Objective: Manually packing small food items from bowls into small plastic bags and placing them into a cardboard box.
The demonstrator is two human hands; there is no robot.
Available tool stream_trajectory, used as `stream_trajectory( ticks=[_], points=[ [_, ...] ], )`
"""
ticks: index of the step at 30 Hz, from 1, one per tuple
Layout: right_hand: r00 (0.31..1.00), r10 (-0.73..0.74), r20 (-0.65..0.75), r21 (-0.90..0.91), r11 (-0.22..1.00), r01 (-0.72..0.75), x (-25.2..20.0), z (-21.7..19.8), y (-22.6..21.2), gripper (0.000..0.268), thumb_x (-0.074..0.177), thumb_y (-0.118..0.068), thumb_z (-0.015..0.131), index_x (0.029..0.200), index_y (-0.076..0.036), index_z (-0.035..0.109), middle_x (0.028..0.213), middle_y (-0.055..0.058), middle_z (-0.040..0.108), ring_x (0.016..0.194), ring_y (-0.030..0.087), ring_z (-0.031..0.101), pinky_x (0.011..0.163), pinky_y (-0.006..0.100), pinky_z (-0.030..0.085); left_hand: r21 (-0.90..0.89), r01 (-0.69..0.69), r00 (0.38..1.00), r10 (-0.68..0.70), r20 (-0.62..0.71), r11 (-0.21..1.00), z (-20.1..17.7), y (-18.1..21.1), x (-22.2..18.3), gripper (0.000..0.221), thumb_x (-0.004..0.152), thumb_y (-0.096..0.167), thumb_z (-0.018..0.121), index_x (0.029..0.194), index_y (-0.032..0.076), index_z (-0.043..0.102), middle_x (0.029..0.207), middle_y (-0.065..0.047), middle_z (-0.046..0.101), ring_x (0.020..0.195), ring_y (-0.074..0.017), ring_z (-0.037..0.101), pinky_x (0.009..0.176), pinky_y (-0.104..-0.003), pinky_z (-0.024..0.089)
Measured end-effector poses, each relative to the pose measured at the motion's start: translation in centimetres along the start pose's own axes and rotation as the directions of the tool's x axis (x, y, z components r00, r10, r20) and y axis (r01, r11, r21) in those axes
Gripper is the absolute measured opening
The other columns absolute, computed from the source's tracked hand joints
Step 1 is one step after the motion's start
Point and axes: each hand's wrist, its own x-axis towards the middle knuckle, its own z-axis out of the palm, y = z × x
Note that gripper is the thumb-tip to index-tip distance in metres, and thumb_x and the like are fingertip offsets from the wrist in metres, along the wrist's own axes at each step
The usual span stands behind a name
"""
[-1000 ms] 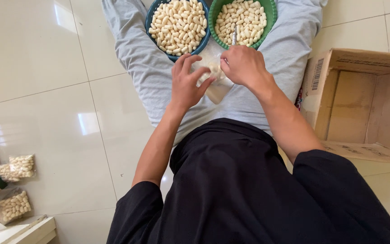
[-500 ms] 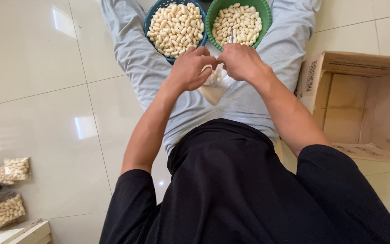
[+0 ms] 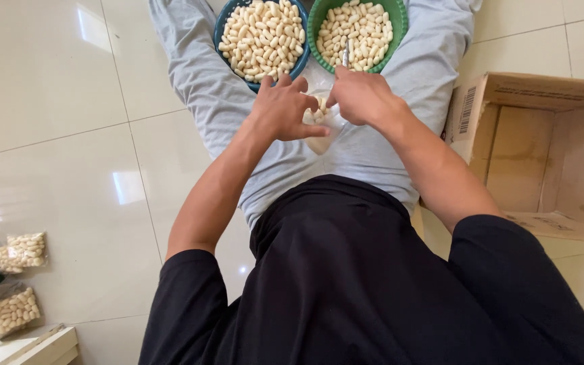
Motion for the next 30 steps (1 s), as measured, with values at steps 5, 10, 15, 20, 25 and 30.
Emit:
stream_trajectory(
  ticks=[5, 10, 15, 20, 25, 30],
  points=[
    [0.998, 0.056, -0.025, -0.094, 0.994, -0.058, 0.1, 0.6, 0.1, 0.032, 0.089, -0.013, 0.057, 0.116, -0.013, 0.075, 0.109, 0.019, 0.061, 0.081, 0.038, 0.068, 0.071, 0.051, 0.055, 0.126, 0.052, 0.998, -0.047, -0.039, 0.991, 0.6, -0.3, -0.2, 0.042, 0.071, 0.057, 0.082, 0.101, 0.028, 0.08, 0.106, -0.006, 0.063, 0.098, -0.03, 0.055, 0.095, -0.054, 0.035],
    [0.997, 0.075, -0.021, -0.058, 0.995, -0.076, -0.1, -0.3, 0.1, 0.038, 0.089, -0.019, 0.056, 0.123, -0.017, 0.073, 0.108, 0.019, 0.065, 0.085, 0.04, 0.068, 0.073, 0.053, 0.055, 0.125, 0.038, 0.991, -0.021, -0.132, 0.991, 0.0, -0.6, -0.8, 0.006, 0.081, 0.029, 0.075, 0.081, 0.025, 0.08, 0.095, -0.004, 0.064, 0.081, -0.0282, 0.056, 0.077, -0.047, 0.04],
    [0.996, -0.082, 0.029, 0.09, 0.993, 0.079, 0.5, -1.0, 0.6, 0.047, 0.082, -0.007, 0.051, 0.116, -0.022, 0.079, 0.089, 0.016, 0.072, 0.075, 0.041, 0.065, 0.072, 0.05, 0.055, 0.124, 0.039, 0.985, -0.017, -0.173, 0.991, -0.6, -0.8, -0.9, 0.01, 0.083, 0.026, 0.071, 0.08, 0.021, 0.079, 0.089, -0.006, 0.065, 0.076, -0.0281, 0.058, 0.072, -0.046, 0.043],
    [0.99, 0.066, 0.126, -0.05, 0.997, -0.06, 1.9, -1.4, -1.8, 0.045, 0.09, -0.018, 0.052, 0.128, -0.032, 0.072, 0.111, 0.014, 0.068, 0.088, 0.034, 0.07, 0.078, 0.05, 0.057, 0.139, 0.046, 0.998, -0.04, -0.046, 0.989, 0.5, -0.1, 0.8, 0.05, 0.078, 0.063, 0.076, 0.106, 0.022, 0.079, 0.103, -0.007, 0.067, 0.092, -0.0291, 0.058, 0.08, -0.05, 0.041],
    [0.997, 0.046, -0.066, -0.163, 0.985, -0.056, 3.2, 1.1, -1.1, 0.051, 0.088, -0.035, 0.065, 0.138, -0.027, 0.057, 0.114, 0.019, 0.063, 0.085, 0.038, 0.071, 0.07, 0.052, 0.055, 0.185, 0.072, 0.997, -0.063, -0.055, 0.98, 1.2, -0.4, 1.5, 0.078, 0.068, 0.084, 0.076, 0.097, 0.012, 0.078, 0.099, -0.007, 0.069, 0.089, -0.032, 0.059, 0.079, -0.053, 0.041],
    [0.964, 0.138, 0.228, -0.133, 0.985, -0.11, 1.4, -3.7, -2.3, 0.039, 0.095, -0.029, 0.066, 0.132, -0.04, 0.067, 0.125, 0.001, 0.071, 0.106, 0.024, 0.069, 0.095, 0.048, 0.053, 0.225, 0.177, 0.983, -0.185, 0.017, 0.958, -0.5, -1.3, 1.1, 0.04, 0.07, 0.043, 0.088, 0.1, 0.019, 0.079, 0.1, -0.004, 0.072, 0.094, -0.0272, 0.065, 0.089, -0.054, 0.043]
  ],
)
